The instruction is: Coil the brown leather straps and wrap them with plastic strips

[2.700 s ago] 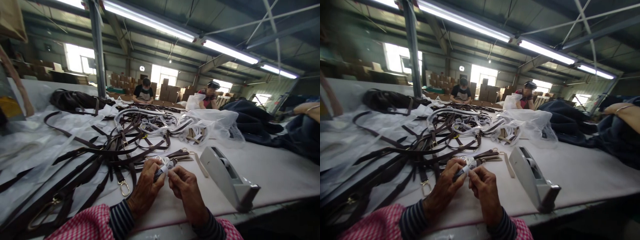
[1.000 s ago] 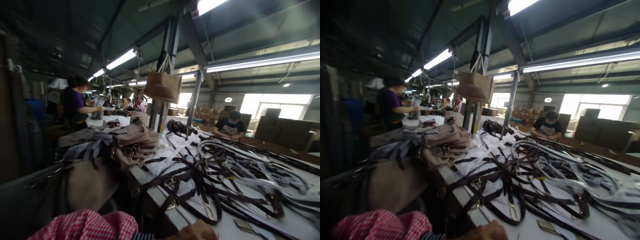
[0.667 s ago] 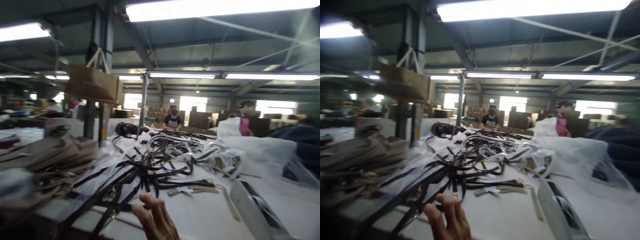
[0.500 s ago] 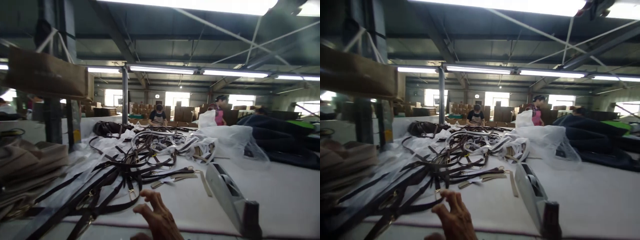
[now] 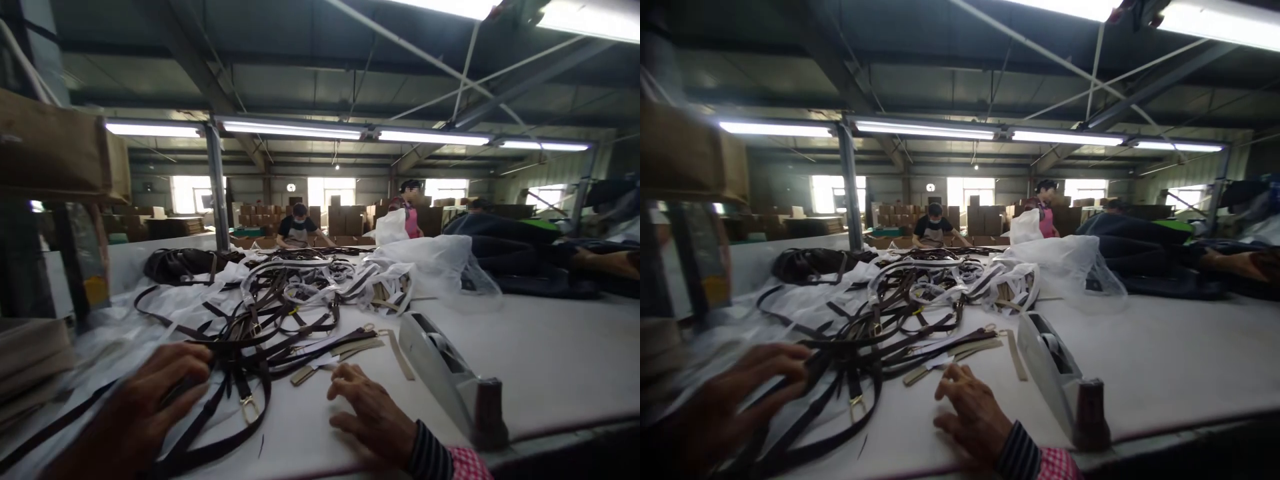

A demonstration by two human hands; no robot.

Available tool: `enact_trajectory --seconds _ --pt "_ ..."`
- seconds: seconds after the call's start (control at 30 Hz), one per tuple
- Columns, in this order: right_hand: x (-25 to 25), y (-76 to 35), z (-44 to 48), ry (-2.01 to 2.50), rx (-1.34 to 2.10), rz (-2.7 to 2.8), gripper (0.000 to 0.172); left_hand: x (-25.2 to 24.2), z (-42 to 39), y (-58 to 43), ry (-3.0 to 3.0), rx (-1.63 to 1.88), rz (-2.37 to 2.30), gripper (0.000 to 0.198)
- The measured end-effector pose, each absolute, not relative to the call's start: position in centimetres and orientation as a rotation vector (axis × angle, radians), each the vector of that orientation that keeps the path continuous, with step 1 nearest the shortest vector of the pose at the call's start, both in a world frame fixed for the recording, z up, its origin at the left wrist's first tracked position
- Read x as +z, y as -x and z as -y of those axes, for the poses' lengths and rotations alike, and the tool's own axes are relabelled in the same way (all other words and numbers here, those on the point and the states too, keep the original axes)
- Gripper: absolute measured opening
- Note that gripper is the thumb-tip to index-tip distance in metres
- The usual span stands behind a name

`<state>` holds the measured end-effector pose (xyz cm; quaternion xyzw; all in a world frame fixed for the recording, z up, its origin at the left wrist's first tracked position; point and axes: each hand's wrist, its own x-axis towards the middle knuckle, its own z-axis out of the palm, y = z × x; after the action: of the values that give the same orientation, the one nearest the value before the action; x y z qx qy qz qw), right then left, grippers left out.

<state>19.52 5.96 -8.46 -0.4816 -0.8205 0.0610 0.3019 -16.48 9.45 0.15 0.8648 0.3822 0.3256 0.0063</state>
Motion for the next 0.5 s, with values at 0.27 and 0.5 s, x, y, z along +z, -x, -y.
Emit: enact_trajectory --seconds 0.27,0.5 --pt "-6.1 -26.9 -10.0 2.051 -0.247 1.94 0.019 -4.3 -18.0 3.3 -2.794 0.427 -1.045 0.015" --pt "-8.8 -27.6 -12.6 2.243 -0.464 1.915 0.038 -7.3 -20.3 1.2 -2.769 0.33 -1.215 0.019"
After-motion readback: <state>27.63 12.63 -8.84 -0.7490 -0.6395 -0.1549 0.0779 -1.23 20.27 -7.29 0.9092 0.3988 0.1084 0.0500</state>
